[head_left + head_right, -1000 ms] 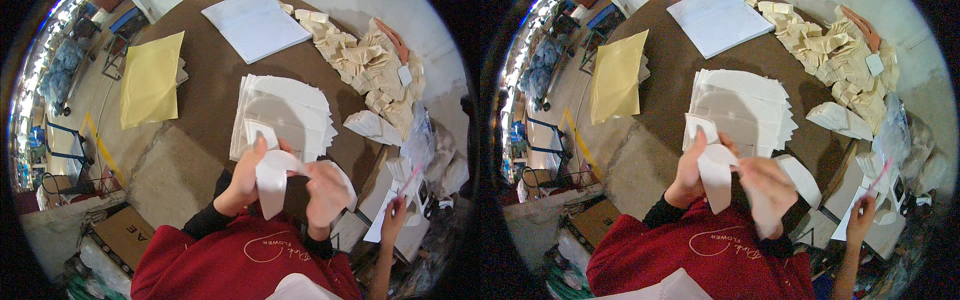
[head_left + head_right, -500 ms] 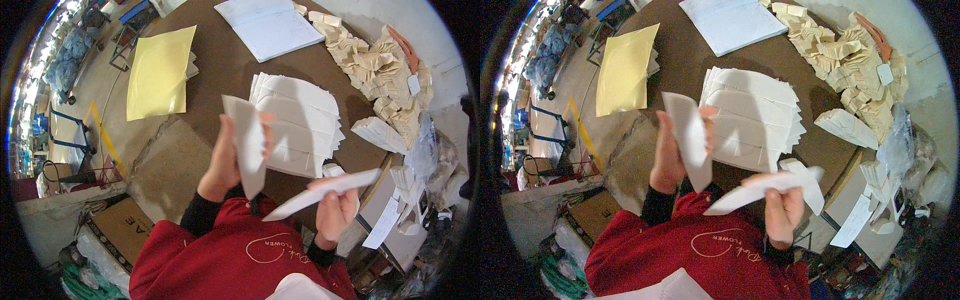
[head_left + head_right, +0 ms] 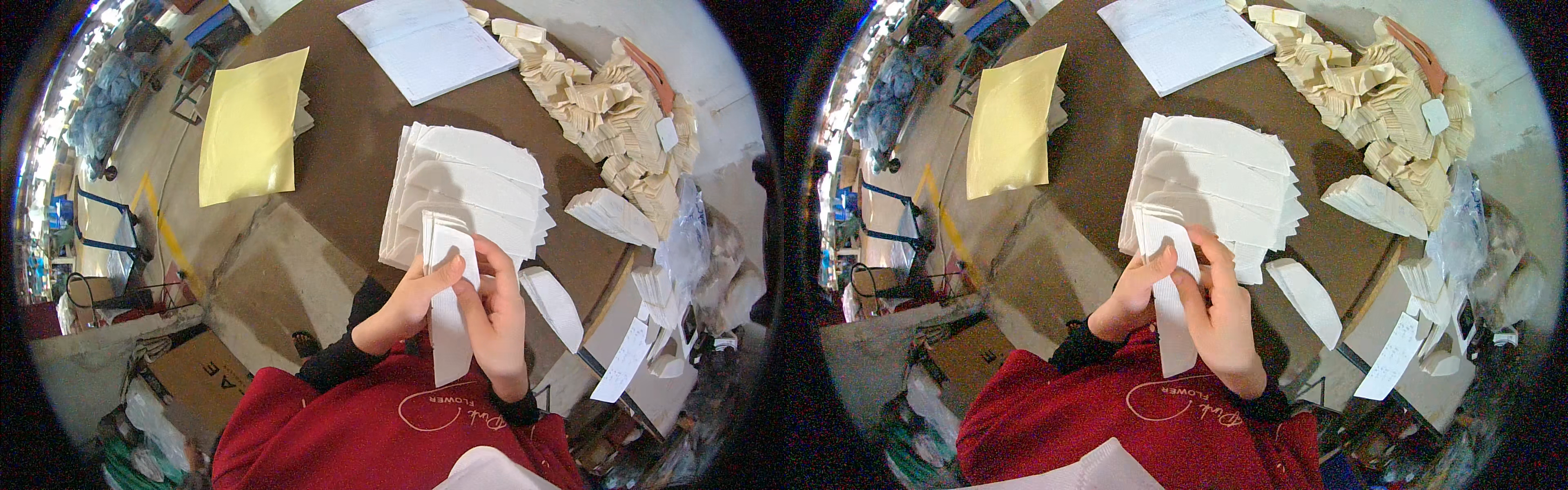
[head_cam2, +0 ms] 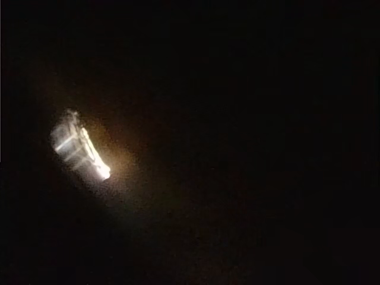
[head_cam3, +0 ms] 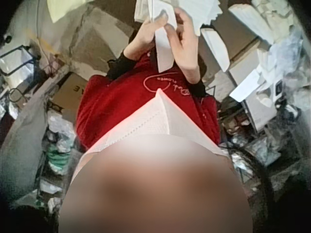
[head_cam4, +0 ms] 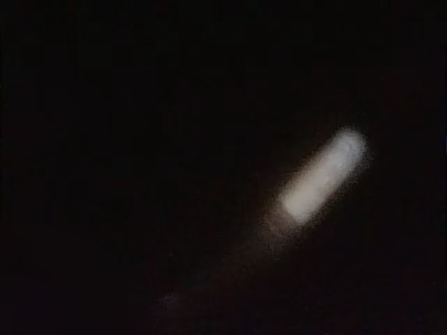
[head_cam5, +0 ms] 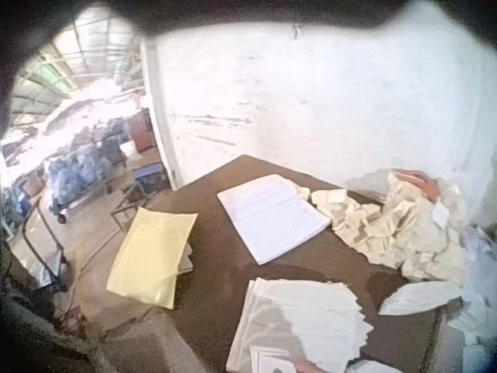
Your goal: The person repeatedly folds white paper pieces by hand at a table, separating them from a stack and placing folded pieces into a growing pile. The person also handles yellow paper sheets and a notebook on the table.
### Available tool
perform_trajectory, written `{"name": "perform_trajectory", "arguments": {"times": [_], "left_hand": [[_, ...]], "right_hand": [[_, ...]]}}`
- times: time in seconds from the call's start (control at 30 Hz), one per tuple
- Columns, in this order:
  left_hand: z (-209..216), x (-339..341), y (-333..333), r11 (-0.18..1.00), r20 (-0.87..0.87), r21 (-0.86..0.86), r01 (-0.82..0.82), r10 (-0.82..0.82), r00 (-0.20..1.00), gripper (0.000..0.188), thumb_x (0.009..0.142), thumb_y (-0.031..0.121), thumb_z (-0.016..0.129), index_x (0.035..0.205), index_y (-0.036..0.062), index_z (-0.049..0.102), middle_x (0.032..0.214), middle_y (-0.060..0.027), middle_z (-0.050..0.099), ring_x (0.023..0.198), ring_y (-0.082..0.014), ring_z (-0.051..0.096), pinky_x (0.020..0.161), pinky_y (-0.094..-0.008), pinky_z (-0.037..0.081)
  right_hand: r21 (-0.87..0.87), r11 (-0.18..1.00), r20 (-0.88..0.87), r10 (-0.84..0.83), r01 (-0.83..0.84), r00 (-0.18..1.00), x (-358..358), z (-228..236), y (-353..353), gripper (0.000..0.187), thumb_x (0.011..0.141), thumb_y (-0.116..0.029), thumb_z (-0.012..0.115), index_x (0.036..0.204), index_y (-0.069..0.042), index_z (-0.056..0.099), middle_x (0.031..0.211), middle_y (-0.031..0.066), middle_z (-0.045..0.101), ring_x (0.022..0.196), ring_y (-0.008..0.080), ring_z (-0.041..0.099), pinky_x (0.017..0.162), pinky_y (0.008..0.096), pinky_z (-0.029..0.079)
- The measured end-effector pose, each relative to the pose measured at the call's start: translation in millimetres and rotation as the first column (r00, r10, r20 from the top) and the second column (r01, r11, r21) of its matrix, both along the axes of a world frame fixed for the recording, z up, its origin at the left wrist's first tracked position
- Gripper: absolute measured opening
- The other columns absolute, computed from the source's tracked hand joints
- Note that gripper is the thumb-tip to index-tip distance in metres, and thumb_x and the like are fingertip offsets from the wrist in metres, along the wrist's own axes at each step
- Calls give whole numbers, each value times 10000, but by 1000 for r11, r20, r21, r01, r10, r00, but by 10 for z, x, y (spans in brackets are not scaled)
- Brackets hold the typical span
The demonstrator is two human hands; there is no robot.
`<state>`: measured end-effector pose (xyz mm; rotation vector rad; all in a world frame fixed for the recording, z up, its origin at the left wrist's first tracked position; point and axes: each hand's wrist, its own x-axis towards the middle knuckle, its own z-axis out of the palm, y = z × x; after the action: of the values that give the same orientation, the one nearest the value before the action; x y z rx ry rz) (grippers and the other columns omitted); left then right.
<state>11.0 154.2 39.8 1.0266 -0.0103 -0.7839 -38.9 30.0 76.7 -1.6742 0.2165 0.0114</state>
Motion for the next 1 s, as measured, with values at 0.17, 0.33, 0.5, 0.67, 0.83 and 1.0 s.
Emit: {"name": "perform_trajectory", "arguments": {"times": [0.17, 0.33, 0.5, 0.67, 0.83, 1.0], "left_hand": [[138, 107, 27, 967, 101, -130, -221, 234, 967, 651, 969, 531, 417, 1317, -19, 407, 1149, -203, 614, 1026, -281, 614, 923, -404, 476], [288, 487, 751, 758, 106, -383, -528, 604, 790, 468, 936, 480, 547, 1169, 79, 485, 711, 3, 416, 653, -135, 456, 695, -310, 464], [287, 499, 947, 878, 279, -219, -426, 475, 835, 351, 923, 333, 604, 1128, 57, 533, 750, 7, 473, 716, -119, 486, 724, -268, 422], [330, 203, 625, 932, 348, 320, -170, 51, 936, 253, 874, 125, 668, 1103, 40, 601, 870, 28, 569, 831, -67, 503, 758, -212, 394], [316, 155, 390, 833, 486, 542, -108, -207, 849, 323, 828, 81, 665, 1134, 27, 578, 947, -61, 629, 840, -162, 609, 755, -296, 472], [175, 85, 107, 744, 733, 647, -165, -548, 403, 450, 711, 47, 662, 1152, 39, 577, 1243, -153, 591, 1065, -383, 591, 891, -419, 482]], "right_hand": [[-605, 760, -175, 165, -238, 971, -17, 112, -74, 548, 936, -164, 580, 1439, -236, 376, 986, 232, 649, 669, 342, 661, 630, 427, 538], [-591, 804, 67, -32, 66, 997, 63, -8, -309, 516, 894, -189, 641, 1370, -93, 467, 1052, 222, 618, 907, 375, 620, 799, 436, 505], [-832, 531, 75, -177, 159, 981, 165, -305, -450, 463, 866, -143, 662, 1274, 29, 528, 1220, 187, 501, 1099, 374, 534, 912, 401, 452], [-806, 559, 94, -206, 196, 974, 119, -363, -450, 413, 805, -133, 711, 1138, 43, 541, 1113, 205, 516, 1036, 384, 542, 878, 419, 453], [-746, 628, 110, -213, 222, 971, 177, -376, -542, 402, 756, -138, 745, 1042, 41, 528, 1034, 206, 517, 962, 388, 542, 831, 432, 457], [-817, 537, 156, -146, 211, 977, 175, -405, -568, 492, 676, -217, 810, 996, 49, 547, 1016, 203, 538, 950, 362, 556, 834, 417, 463]]}}
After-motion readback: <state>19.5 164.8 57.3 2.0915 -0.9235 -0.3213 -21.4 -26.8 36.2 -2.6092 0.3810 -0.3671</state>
